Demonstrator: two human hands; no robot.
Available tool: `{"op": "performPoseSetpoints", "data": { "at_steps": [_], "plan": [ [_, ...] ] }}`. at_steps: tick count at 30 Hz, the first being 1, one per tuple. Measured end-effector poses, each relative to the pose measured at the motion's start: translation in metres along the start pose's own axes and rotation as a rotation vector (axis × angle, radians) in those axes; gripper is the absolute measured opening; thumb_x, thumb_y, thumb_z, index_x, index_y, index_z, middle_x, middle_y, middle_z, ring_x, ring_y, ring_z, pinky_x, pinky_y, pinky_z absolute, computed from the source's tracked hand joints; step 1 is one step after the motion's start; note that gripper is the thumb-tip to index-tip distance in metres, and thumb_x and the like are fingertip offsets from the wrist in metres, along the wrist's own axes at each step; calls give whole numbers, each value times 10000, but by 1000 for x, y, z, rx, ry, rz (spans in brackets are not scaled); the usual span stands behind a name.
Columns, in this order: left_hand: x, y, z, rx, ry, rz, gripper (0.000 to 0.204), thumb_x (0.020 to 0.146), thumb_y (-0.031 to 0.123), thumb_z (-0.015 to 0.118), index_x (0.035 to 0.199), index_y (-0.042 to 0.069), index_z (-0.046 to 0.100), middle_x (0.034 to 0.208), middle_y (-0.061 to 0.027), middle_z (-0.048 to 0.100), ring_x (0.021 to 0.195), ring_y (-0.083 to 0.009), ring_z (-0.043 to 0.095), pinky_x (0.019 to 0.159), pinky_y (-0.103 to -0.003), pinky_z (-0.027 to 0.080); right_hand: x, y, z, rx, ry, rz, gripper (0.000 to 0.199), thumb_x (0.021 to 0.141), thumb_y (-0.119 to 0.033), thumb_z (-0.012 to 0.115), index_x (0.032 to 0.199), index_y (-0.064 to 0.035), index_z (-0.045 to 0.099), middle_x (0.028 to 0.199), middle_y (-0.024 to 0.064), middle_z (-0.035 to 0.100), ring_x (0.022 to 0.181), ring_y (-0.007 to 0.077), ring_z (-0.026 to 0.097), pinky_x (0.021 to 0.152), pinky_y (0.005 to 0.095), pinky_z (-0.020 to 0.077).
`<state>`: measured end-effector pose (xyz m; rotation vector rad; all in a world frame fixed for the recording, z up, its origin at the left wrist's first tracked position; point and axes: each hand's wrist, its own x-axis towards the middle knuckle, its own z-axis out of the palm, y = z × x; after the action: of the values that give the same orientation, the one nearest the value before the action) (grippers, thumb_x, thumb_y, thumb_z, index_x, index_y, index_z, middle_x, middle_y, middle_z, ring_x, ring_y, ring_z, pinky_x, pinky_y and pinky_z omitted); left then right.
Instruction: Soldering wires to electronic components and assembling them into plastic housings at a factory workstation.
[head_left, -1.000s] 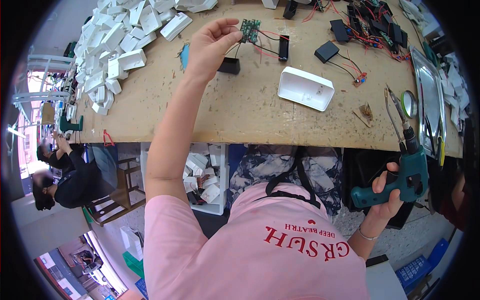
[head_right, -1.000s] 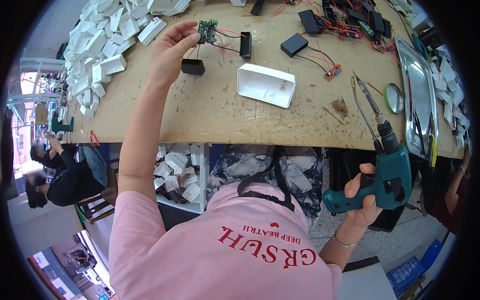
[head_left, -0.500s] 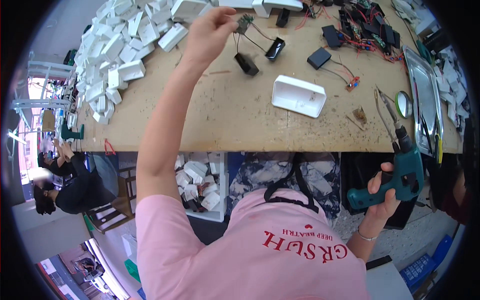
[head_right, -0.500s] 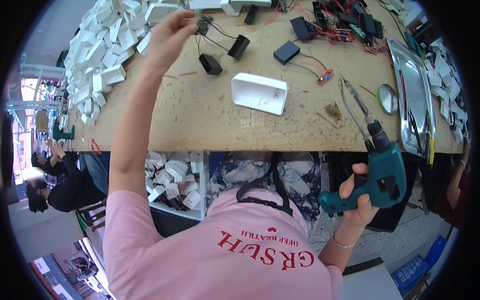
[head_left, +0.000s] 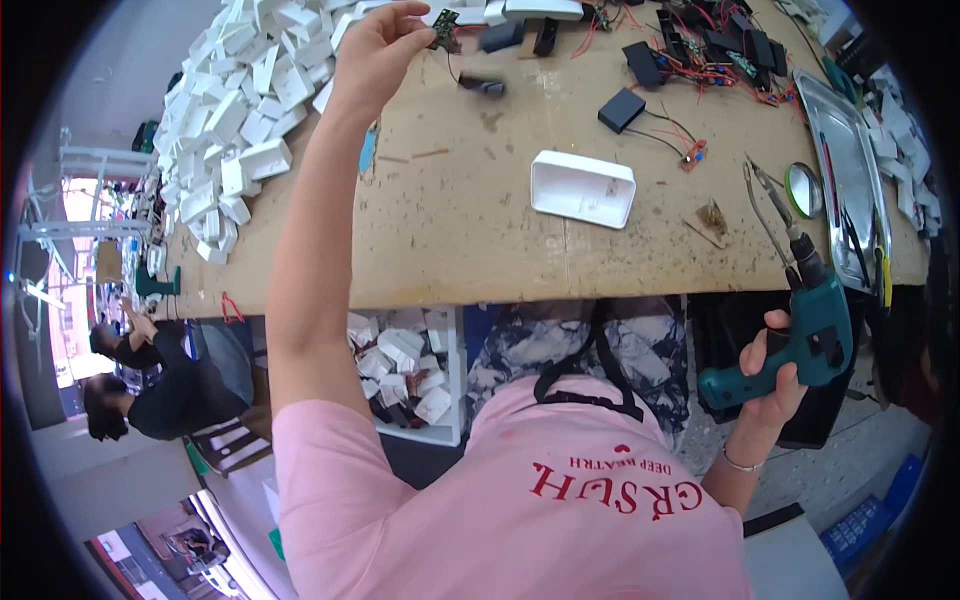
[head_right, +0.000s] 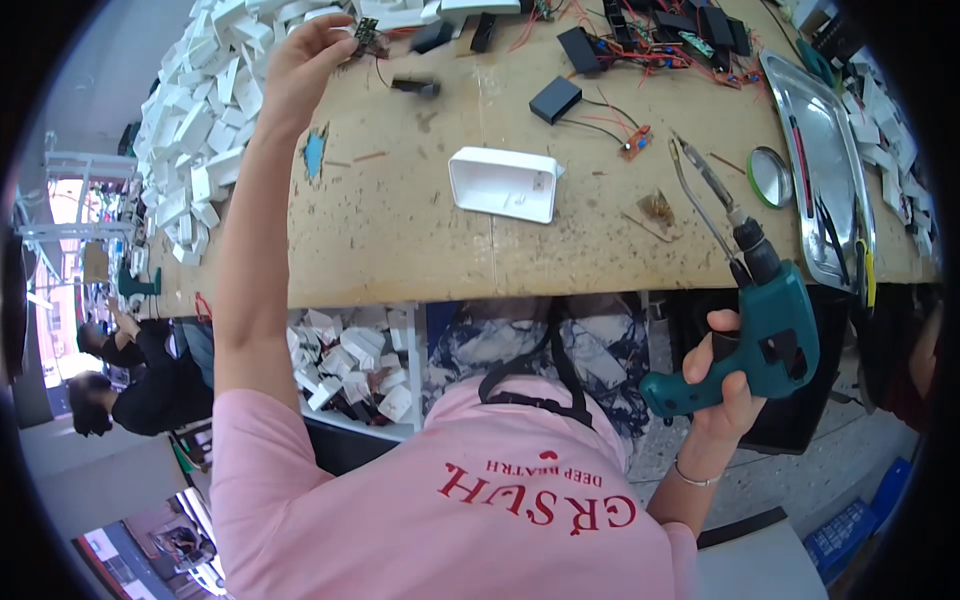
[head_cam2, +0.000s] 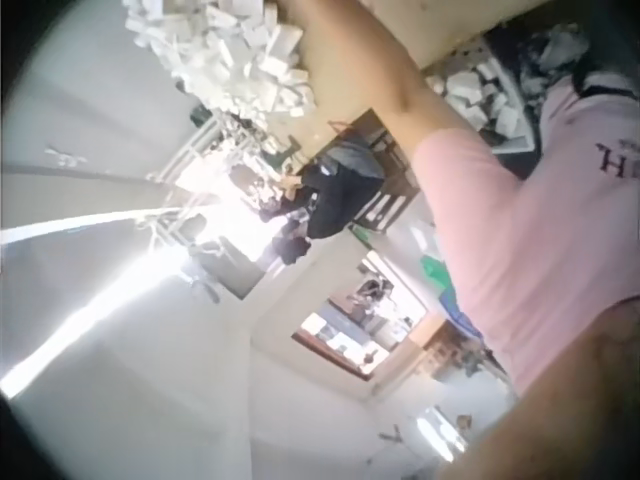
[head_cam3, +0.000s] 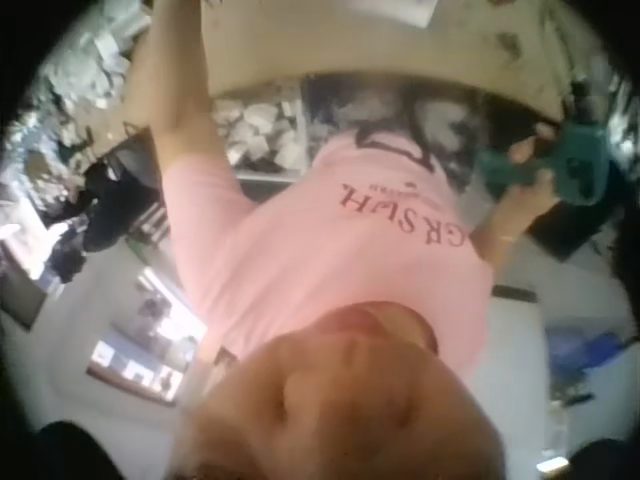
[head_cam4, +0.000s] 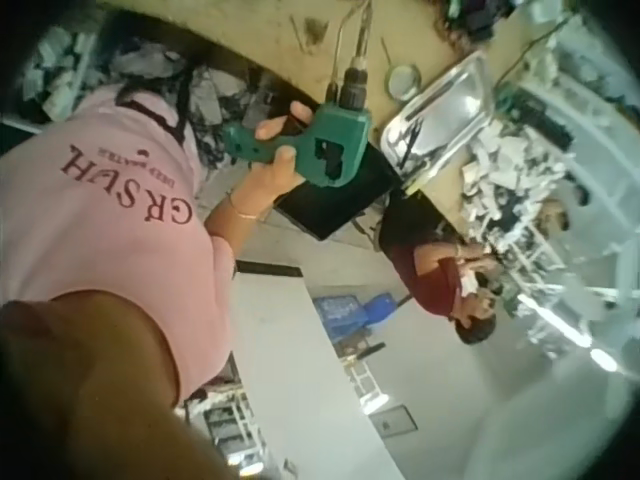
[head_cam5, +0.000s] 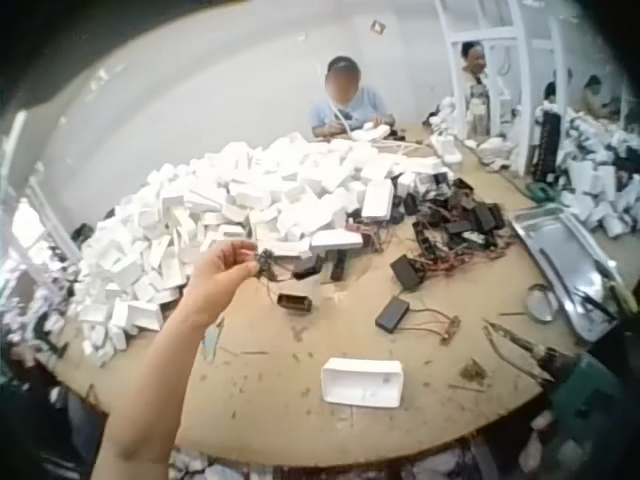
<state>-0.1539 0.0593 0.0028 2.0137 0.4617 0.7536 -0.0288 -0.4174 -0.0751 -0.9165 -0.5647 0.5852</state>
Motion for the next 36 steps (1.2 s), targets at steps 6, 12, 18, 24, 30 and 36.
{"op": "performPoseSetpoints", "data": {
  "at_steps": [6, 12, 18, 24, 30, 36],
  "plan": [
    [-7, -5, 7, -123, 112, -63, 262, 839, 66, 602, 1087, -17, 580, 972, -39, 621, 877, -91, 562, 802, -219, 433, 6, -3, 0, 24, 45, 18, 632, 810, -304, 667, 1244, 51, 375, 1195, 170, 495, 650, 141, 533, 508, 245, 433],
    [-18, -9, 18, -690, 64, -224, 183, 851, 15, 569, 1029, -25, 575, 929, -77, 629, 825, -164, 617, 760, -299, 531, 17, 12, 10, 316, -3, 69, 808, 807, -329, 667, 1377, 2, 199, 1278, 185, 444, 700, 143, 516, 556, 246, 443],
    [-50, -22, 41, -779, 29, -149, 222, 870, 27, 543, 1089, -5, 560, 1025, -128, 622, 911, -196, 613, 803, -341, 510, 54, 26, 76, 591, -36, 242, 783, 829, -300, 642, 1408, -68, 169, 1361, 156, 336, 786, 137, 496, 669, 243, 472],
    [-68, -17, 56, -824, -55, -152, 225, 867, 12, 538, 1089, -15, 562, 1020, -133, 621, 942, -220, 606, 773, -317, 499, 101, 58, 131, 739, -253, 323, 644, 878, -376, 539, 1353, -15, 295, 1371, 200, 343, 1161, 333, 485, 923, 396, 466],
    [-75, -6, 57, -849, -127, -139, 219, 858, 13, 555, 1074, -15, 574, 994, -100, 624, 873, -167, 597, 719, -275, 491, 121, 71, 169, 503, -228, 354, 641, 892, -354, 518, 1350, 20, 272, 1387, 215, 303, 1247, 366, 376, 1014, 407, 387],
    [-77, -5, 57, -837, -167, -142, 229, 847, 32, 584, 1072, -4, 586, 957, -60, 627, 824, -118, 586, 689, -240, 484, 131, 81, 174, 474, -188, 351, 650, 871, -347, 559, 1315, 55, 306, 1336, 273, 346, 1239, 383, 380, 1029, 415, 364]
  ]
}}
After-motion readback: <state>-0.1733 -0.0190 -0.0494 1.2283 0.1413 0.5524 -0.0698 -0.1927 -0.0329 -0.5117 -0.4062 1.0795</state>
